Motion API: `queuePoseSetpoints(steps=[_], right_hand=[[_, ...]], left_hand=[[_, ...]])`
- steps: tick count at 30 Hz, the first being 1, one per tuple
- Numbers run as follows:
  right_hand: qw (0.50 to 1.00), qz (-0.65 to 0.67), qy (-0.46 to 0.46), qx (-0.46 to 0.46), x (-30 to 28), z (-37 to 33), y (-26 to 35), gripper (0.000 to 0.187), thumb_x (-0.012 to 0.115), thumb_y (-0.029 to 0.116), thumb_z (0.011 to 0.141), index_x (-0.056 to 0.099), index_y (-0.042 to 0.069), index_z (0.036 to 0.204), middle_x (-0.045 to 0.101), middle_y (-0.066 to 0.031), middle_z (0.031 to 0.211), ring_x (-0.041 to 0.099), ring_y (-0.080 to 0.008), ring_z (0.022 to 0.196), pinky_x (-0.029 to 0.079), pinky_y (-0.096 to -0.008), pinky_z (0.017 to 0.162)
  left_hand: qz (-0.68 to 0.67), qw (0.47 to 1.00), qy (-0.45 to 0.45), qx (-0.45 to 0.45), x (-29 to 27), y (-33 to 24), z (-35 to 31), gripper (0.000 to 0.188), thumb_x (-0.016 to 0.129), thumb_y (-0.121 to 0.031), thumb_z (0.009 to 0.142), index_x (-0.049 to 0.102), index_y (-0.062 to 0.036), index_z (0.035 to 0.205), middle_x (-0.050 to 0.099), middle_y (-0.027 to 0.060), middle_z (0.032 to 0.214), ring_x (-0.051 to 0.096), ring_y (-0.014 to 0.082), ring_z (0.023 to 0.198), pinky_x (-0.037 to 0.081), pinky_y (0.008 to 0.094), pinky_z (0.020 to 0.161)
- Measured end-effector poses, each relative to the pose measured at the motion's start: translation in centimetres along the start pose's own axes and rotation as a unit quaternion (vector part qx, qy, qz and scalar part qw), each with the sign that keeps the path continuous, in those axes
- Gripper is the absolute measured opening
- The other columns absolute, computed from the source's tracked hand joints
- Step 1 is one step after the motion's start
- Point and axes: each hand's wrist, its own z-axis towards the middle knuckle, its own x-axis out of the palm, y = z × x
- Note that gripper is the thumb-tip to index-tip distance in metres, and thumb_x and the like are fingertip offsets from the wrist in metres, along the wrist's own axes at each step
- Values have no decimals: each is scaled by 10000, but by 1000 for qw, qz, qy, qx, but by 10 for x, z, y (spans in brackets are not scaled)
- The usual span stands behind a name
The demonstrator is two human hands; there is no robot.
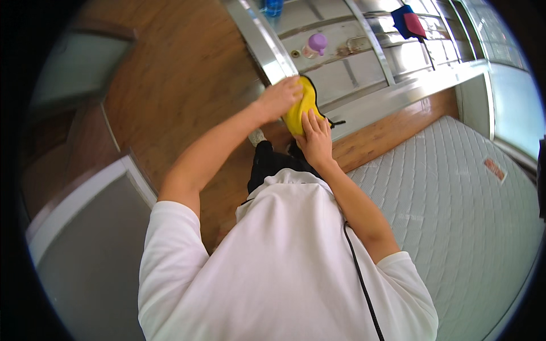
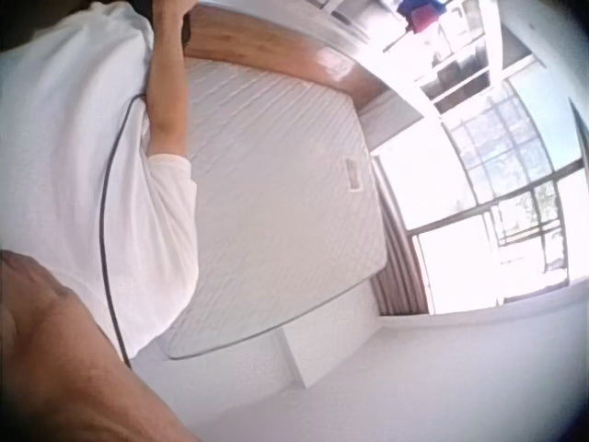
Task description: The person repeatedly wipes a stainless steel countertop with a yellow cloth. They move the cloth back and forth across the surface, covering different areas in a repetitive pattern.
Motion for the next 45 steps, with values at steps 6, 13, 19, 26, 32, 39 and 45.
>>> queuePoseSetpoints(steps=[6,13,19,26,32,39,45], right_hand=[[997,-62,47,-28,-25,-42,-24,740,839,352,860,600,52,1493,615,-143,1534,447,-370,1526,182,-677,1314],[1000,4,-7,-28,5,32,-5,828,858,303,845,521,55,1560,553,-199,1592,472,-374,1502,282,-597,1305],[999,-30,28,-16,-2,18,-13,789,841,321,868,537,98,1561,560,-156,1601,447,-363,1528,194,-652,1318],[1000,7,10,-2,-18,-38,-22,527,802,222,873,690,60,1362,636,-165,1497,317,-396,1620,131,-731,1310],[997,6,-22,78,-4,24,16,533,802,184,854,698,75,1366,627,-162,1521,298,-412,1629,133,-726,1312],[989,40,-83,113,36,217,87,648,817,134,830,649,100,1455,594,-184,1558,389,-445,1564,228,-666,1308],[981,48,-124,138,52,248,103,704,736,2,829,608,86,1516,532,-221,1611,470,-451,1491,405,-490,1248]], left_hand=[[-30,999,-34,27,28,-90,-9,349,675,-84,874,707,19,1206,660,133,1215,610,330,1276,507,419,1106],[-18,998,-2,-53,-9,17,4,492,755,-27,797,705,-58,1286,655,147,1336,634,341,1297,583,434,1021],[-35,997,49,-38,-18,20,9,501,747,4,765,705,-40,1263,665,162,1279,641,357,1262,572,438,1040],[-137,989,42,39,8,-74,11,412,727,6,764,697,47,1172,665,157,1156,656,355,1179,556,441,1037],[-195,974,76,87,-17,15,21,589,835,-30,682,707,-19,1257,666,131,1237,642,353,1227,544,447,1053],[-150,988,22,23,-72,242,31,673,897,-4,670,725,-76,1316,666,152,1332,646,364,1271,562,426,1063],[-134,989,4,59,-73,293,38,625,886,14,666,724,-42,1266,685,164,1281,656,383,1229,566,434,1040]])
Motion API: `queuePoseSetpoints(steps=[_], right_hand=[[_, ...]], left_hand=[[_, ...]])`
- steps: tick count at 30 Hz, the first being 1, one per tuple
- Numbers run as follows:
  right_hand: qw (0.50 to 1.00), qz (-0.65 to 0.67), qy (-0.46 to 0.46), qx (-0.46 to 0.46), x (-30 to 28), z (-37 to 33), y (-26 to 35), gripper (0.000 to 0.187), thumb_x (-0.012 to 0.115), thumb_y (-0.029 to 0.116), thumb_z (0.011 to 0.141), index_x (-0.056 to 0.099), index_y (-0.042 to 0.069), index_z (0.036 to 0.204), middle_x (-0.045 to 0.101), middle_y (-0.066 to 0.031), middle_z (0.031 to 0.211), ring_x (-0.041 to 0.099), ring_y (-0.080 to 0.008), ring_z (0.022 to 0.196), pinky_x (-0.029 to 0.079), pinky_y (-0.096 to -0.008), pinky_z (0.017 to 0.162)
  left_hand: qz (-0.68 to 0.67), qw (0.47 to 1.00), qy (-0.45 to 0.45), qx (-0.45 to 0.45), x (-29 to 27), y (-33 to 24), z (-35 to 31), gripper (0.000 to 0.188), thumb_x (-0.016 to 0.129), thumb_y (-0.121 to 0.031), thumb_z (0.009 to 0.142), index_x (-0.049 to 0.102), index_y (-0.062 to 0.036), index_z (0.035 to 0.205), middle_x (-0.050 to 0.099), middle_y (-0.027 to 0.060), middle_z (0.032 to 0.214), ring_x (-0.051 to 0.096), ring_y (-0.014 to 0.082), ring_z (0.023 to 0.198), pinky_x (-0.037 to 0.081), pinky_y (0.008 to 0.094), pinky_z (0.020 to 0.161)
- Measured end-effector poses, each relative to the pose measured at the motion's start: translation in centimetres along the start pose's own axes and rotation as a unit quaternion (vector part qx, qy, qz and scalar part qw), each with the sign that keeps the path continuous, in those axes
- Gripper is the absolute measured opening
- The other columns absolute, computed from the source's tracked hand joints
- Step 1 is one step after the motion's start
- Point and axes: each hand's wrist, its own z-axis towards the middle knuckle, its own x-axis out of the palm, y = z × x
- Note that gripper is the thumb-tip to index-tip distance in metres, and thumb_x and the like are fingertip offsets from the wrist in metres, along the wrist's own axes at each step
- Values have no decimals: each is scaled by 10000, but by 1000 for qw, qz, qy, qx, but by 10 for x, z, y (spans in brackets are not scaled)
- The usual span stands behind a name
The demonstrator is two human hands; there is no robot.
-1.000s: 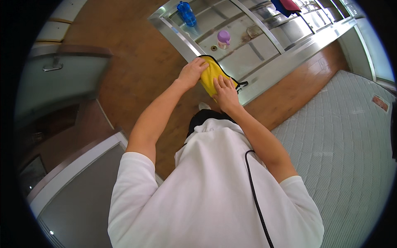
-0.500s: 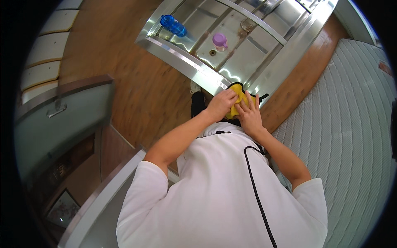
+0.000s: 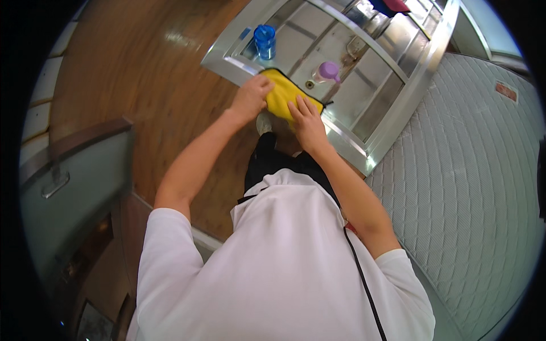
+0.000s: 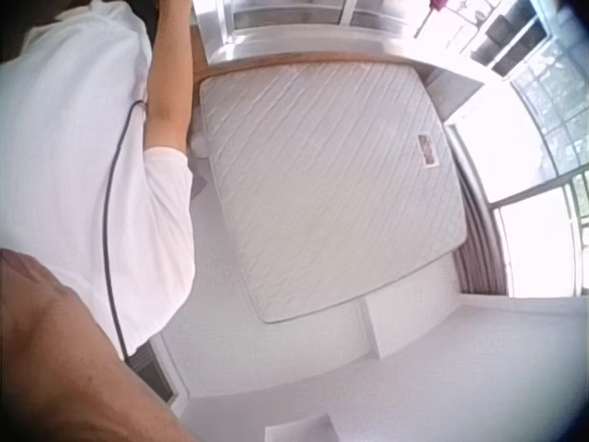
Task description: The person repeatedly wipes a stainless steel countertop with a yellow cloth. They move the cloth back and forth across the surface, covering different areas in a repetitive pattern.
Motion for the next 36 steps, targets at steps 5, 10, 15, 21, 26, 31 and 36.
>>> queuePoseSetpoints(steps=[5,10,15,21,26,31,36], right_hand=[[997,-19,-9,79,-53,-106,-37,744,677,-102,809,639,126,1516,551,-195,1614,508,-425,1480,429,-481,1239],[992,-91,13,92,-101,-189,-86,712,706,-59,822,633,102,1511,580,-184,1585,538,-411,1454,448,-479,1221],[993,-93,4,78,-76,-164,-83,701,767,20,808,637,113,1491,613,-176,1546,581,-383,1402,497,-446,1168],[998,-30,-56,4,0,-37,-22,559,655,70,872,667,104,1430,612,-192,1528,580,-394,1370,455,-482,1188],[998,-15,-52,-14,7,-16,8,498,751,141,870,703,83,1362,594,-190,1544,538,-408,1417,405,-526,1224],[993,61,-100,24,-33,-90,-37,491,868,237,865,703,42,1284,618,-181,1508,529,-429,1428,418,-538,1213],[989,17,-102,106,-57,-144,-64,496,833,99,843,662,20,1302,633,-186,1475,558,-412,1414,429,-561,1199]], left_hand=[[-98,991,33,90,70,-87,14,487,857,-86,661,692,-29,1115,659,160,1079,652,402,1087,553,495,950],[-45,981,42,184,135,-190,21,234,700,-120,849,687,-64,1076,659,111,1082,637,312,1148,532,437,968],[-65,986,69,137,107,-150,19,324,727,-90,824,699,-66,1146,652,135,1080,650,359,1099,546,455,948],[39,996,75,-17,11,-50,5,664,874,29,699,705,-73,1333,672,143,1293,638,371,1249,554,434,1051],[123,987,101,-32,-21,-39,3,540,880,-11,718,703,-49,1227,671,144,1220,642,380,1188,562,457,989],[74,993,67,59,25,-90,3,439,875,-56,710,701,-34,1113,659,156,1114,656,386,1099,563,480,944],[-4,990,11,143,81,-153,10,488,813,-40,719,694,5,1191,663,169,1211,644,381,1199,528,463,1070]])
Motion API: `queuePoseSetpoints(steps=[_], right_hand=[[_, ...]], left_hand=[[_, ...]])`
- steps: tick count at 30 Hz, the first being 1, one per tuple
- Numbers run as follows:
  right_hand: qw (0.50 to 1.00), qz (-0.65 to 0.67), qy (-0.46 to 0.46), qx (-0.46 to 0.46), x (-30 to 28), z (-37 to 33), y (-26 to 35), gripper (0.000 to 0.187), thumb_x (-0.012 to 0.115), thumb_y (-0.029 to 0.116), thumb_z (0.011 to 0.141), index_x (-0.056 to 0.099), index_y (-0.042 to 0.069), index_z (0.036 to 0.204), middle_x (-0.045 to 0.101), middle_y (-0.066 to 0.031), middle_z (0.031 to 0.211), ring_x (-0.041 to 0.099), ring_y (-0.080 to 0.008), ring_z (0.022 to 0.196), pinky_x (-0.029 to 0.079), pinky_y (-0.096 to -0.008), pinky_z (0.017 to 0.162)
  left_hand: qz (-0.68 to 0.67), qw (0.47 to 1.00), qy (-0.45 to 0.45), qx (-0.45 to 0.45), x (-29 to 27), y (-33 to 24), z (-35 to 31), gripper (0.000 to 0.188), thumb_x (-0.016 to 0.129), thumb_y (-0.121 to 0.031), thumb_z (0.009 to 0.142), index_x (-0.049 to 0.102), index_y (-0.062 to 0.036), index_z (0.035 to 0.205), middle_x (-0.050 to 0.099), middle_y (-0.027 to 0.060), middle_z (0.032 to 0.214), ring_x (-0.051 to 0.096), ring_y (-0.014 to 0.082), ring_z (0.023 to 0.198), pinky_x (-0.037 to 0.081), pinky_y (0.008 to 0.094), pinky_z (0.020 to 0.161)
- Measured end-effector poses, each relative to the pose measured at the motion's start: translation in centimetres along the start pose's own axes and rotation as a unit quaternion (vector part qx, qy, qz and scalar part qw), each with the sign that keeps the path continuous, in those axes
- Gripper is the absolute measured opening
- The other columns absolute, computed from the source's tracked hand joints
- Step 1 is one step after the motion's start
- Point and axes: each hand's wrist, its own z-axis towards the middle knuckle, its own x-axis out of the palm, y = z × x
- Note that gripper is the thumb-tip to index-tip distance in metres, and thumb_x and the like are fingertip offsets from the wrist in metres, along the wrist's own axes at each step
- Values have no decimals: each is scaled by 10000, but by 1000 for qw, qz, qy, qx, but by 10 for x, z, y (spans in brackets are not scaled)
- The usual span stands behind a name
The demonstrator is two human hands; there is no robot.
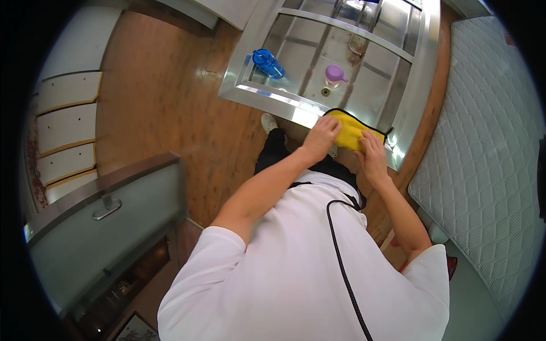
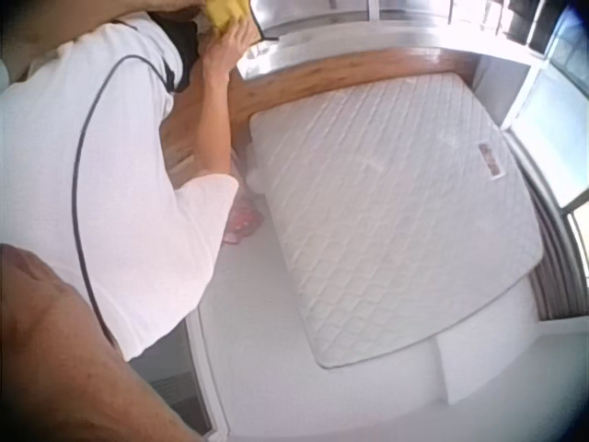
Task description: The person repeatedly wipes a stainless steel countertop with a yellow cloth. They move the cloth back and forth across the surface, covering different areas in a repetitive pattern.
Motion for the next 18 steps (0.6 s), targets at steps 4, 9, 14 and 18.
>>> queuePoseSetpoints(steps=[4,9,14,18], right_hand=[[998,-55,-4,-4,13,11,17,581,848,60,814,663,31,1365,635,-168,1502,562,-405,1415,442,-521,1203],[997,-71,4,-35,77,78,85,667,791,38,831,621,43,1476,617,-190,1527,537,-410,1443,410,-548,1229],[996,-45,26,-75,159,181,183,623,730,31,838,631,41,1453,622,-197,1511,541,-414,1433,400,-579,1226],[996,-20,37,-74,200,226,229,632,731,3,808,642,30,1433,603,-187,1553,545,-402,1445,405,-570,1227]], left_hand=[[-32,999,20,-6,-9,16,-1,548,818,-40,726,684,-13,1256,664,164,1281,612,370,1298,496,450,1133],[-44,996,50,-58,-79,110,-31,571,865,-59,730,693,-40,1275,665,161,1324,621,377,1306,515,446,1116],[-1,991,54,-120,-162,219,-67,594,876,-38,734,699,-48,1302,662,142,1367,626,375,1307,541,454,1086],[-39,992,34,-112,-179,257,-77,580,833,23,724,702,-13,1288,661,145,1371,623,379,1303,531,448,1096]])
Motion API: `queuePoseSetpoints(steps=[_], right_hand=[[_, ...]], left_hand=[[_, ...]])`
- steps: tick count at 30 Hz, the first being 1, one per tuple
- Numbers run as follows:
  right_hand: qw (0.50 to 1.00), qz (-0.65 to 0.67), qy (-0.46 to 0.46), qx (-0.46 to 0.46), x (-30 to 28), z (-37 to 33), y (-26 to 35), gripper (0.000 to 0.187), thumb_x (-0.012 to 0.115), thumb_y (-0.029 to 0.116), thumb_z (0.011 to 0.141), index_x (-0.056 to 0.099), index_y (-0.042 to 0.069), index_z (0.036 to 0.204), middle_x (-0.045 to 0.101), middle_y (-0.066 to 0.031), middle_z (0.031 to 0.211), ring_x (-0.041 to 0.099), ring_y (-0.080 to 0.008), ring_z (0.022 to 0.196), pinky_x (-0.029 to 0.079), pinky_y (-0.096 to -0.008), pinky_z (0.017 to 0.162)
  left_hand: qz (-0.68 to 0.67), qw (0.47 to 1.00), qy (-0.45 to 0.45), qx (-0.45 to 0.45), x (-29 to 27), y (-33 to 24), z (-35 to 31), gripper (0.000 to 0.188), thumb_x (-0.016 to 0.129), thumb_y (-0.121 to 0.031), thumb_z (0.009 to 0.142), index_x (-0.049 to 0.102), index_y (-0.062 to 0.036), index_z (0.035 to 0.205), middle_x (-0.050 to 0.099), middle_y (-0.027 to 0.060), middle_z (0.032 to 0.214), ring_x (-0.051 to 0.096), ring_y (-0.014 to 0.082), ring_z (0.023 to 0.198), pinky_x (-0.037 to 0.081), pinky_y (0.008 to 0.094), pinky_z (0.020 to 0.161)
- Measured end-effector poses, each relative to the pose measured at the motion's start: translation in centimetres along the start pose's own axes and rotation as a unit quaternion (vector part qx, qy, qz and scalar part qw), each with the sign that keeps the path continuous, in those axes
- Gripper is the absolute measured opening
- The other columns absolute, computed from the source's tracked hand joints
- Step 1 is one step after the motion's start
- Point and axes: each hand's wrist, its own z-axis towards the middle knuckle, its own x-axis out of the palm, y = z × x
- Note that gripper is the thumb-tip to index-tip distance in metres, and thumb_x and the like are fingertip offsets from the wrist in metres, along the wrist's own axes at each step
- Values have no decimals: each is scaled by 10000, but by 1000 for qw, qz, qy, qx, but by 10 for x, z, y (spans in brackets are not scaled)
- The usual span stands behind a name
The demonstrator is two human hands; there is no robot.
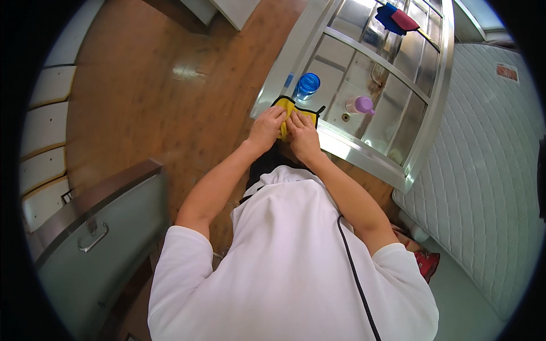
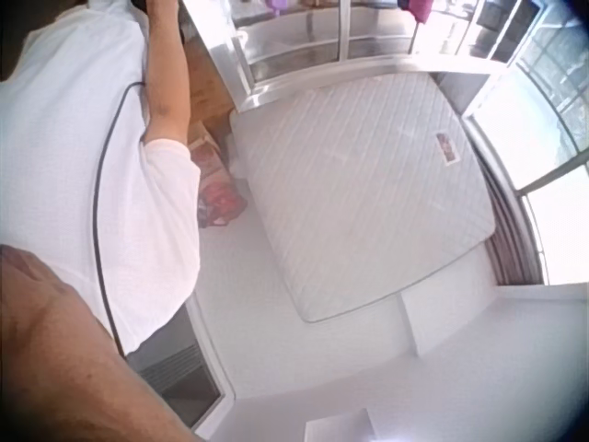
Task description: The person repeatedly wipes a stainless steel countertop with a yellow cloth. They move the cloth back and forth across the surface, covering different areas in a repetitive pattern.
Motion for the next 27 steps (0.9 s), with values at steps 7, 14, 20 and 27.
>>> queuePoseSetpoints(steps=[7,14,20,27], right_hand=[[994,-28,-22,101,-49,-80,-31,637,787,-27,842,689,108,1456,616,-168,1560,545,-403,1468,406,-517,1245],[982,-68,11,173,-76,-106,-45,628,777,50,891,645,114,1502,614,-164,1559,552,-406,1438,421,-547,1222],[998,-32,-8,62,2,-4,17,550,691,75,895,650,57,1444,608,-190,1544,553,-435,1409,423,-555,1203],[996,-68,-34,55,37,35,56,521,712,113,902,639,21,1409,592,-252,1521,515,-431,1463,389,-533,1246]], left_hand=[[-33,996,26,82,49,-27,11,372,674,-78,858,683,2,1222,692,170,1255,644,372,1260,510,456,1105],[-18,985,58,160,63,-51,21,436,642,-100,899,650,-10,1326,654,155,1331,613,342,1320,494,440,1132],[70,988,-15,137,-17,59,-29,535,622,-87,911,645,0,1439,605,176,1528,513,354,1492,428,441,1246],[118,984,52,120,-43,70,-20,527,618,-45,901,638,59,1417,576,215,1556,493,378,1515,429,441,1247]])
